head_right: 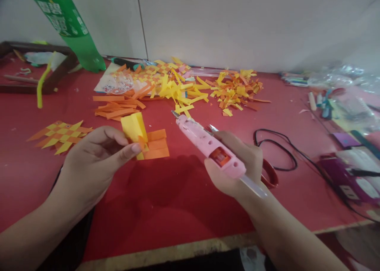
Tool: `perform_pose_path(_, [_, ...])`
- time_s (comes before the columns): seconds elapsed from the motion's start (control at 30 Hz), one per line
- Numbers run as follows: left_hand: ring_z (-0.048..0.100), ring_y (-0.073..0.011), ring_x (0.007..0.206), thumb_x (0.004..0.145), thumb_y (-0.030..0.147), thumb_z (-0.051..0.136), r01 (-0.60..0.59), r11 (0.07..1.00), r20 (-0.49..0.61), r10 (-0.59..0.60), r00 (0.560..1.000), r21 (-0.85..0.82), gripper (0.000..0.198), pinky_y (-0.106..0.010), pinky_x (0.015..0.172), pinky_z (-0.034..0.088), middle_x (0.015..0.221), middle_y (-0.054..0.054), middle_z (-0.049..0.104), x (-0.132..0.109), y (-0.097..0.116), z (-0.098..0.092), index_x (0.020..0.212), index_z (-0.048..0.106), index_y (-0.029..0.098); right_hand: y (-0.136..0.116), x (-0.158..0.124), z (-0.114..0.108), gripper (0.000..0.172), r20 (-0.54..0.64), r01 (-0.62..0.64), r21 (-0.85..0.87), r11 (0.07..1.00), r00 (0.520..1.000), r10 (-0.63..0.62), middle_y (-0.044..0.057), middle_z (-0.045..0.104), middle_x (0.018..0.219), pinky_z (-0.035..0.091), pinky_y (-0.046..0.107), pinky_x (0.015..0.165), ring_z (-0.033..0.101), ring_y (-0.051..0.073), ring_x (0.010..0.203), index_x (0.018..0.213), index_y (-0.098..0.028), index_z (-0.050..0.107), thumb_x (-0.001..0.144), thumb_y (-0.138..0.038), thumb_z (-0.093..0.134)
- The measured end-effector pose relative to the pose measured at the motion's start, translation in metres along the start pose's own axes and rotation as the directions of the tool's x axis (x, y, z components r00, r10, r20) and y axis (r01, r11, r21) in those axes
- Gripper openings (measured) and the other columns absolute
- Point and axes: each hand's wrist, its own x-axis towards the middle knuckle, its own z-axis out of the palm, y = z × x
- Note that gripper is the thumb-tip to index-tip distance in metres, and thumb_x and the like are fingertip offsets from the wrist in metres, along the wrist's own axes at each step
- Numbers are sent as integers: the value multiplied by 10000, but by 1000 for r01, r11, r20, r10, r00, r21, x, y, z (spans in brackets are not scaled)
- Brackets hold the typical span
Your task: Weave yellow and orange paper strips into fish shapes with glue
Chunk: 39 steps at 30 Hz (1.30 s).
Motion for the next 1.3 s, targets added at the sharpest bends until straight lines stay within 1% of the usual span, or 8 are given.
perform_pose_path(0.1, [656, -102, 741, 665, 273, 894, 57, 986, -49, -65, 997, -154, 357, -172, 666, 542, 792, 61, 675, 3, 0, 1, 902, 628, 265, -15, 7, 2, 173, -27, 2, -119, 993, 1000, -5, 30, 686, 722, 477, 288, 521, 600, 158, 518, 927, -219, 633, 761, -183, 600])
perform_pose_path(0.27, [636, -63, 647, 667, 307, 895, 228, 893, 91, -209, 974, -388, 183, -131, 628, 552, 754, 34, 723, 7, 3, 2, 759, 759, 225, -13, 14, 6, 253, 343, 66, -227, 972, 939, 16, 74, 736, 857, 508, 325, 573, 702, 237, 731, 1019, -196, 635, 785, -242, 547])
perform_pose_path(0.37, [624, -55, 607, 647, 289, 907, 289, 855, 115, -266, 957, -430, 152, -133, 603, 562, 737, 43, 738, 7, 3, 2, 717, 780, 243, -8, 14, 10, 403, 463, 103, -267, 958, 886, 34, 111, 739, 1056, 562, 414, 791, 695, 292, 1012, 1142, -177, 619, 752, -193, 515])
perform_pose_path(0.47, [659, -78, 688, 671, 292, 894, 295, 866, 162, -249, 955, -404, 127, -133, 603, 568, 795, 31, 764, 5, 3, 1, 744, 795, 260, -9, 13, 12, 467, 473, 107, -296, 949, 879, 49, 103, 727, 1123, 538, 468, 933, 671, 296, 1089, 1176, -179, 629, 736, -143, 477])
perform_pose_path(0.77, [607, -61, 648, 768, 339, 821, 286, 917, 221, -228, 948, -279, 58, -100, 529, 498, 811, 39, 760, 3, 2, 2, 775, 800, 286, -14, 11, 9, 446, 436, 112, -290, 950, 899, 27, 148, 649, 1157, 500, 580, 918, 582, 377, 1145, 1199, -160, 629, 780, -174, 477])
perform_pose_path(0.93, [545, -53, 550, 780, 365, 804, 265, 961, 236, -241, 941, -73, 115, -114, 504, 452, 722, 33, 735, 1, 2, 3, 764, 787, 253, -31, 9, 4, 207, 169, 94, 69, 993, 980, -104, 99, 672, 1044, 479, 464, 906, 610, 267, 1023, 1079, -207, 619, 926, -234, 483])
perform_pose_path(1.07, [636, -101, 629, 807, 349, 776, 204, 976, 361, -216, 907, 71, 116, -158, 592, 502, 686, 18, 733, -3, 7, 4, 765, 786, 241, -46, 7, 6, 267, 252, -9, 424, 906, 962, -108, 66, 680, 991, 519, 399, 819, 634, 221, 920, 1078, -237, 630, 915, -445, 597])
perform_pose_path(1.3, [730, -167, 842, 814, 362, 764, 162, 979, 457, -201, 866, 123, 153, -219, 753, 564, 900, 0, 798, -5, 9, 5, 945, 805, 295, -56, 5, 17, 163, 297, -165, 534, 829, 955, -1, -12, 633, 704, 509, 310, 706, 603, 129, 695, 768, -221, 631, 927, -230, 595])
